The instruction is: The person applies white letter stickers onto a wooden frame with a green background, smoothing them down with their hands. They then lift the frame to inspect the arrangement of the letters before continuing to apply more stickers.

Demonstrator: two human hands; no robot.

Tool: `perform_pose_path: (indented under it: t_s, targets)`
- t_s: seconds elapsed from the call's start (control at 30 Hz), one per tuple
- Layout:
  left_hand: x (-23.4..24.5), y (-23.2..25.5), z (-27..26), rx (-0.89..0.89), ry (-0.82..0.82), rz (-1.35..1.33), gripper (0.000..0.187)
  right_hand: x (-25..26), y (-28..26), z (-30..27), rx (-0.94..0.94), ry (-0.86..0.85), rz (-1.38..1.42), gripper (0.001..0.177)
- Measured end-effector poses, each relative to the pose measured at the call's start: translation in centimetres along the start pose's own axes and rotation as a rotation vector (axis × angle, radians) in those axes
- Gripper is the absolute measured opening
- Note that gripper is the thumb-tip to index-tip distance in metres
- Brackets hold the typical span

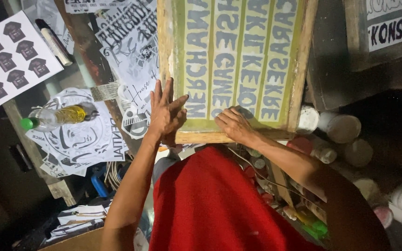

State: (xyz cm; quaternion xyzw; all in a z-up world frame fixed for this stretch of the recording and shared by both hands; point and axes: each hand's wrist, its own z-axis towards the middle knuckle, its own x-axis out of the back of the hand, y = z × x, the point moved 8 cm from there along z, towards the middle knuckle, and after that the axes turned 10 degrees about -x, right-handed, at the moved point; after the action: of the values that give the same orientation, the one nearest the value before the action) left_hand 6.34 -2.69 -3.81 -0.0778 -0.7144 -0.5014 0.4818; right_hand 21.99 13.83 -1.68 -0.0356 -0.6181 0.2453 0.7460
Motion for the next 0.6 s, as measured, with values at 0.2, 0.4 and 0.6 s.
perform_pose_path:
  t_s: [0.2, 0.4, 0.6]
  targets:
    - [-0.4, -0.2, -0.1, 0.016, -0.013, 0.007, 0.051, -0.9, 0.7, 0.2, 0.018, -0.042, -0.002, 0.008]
    - [0.0, 0.0, 0.3, -0.115, 0.047, 0.081, 0.052, -0.2, -0.2, -0.3, 0.103, 0.022, -0.1, 0.006]
    - [1.4, 2.9, 0.6, 0.02, 0.225, -0.077, 0.086, 7.0, 0.2, 2.6, -0.191, 0.217, 0.022, 0.018]
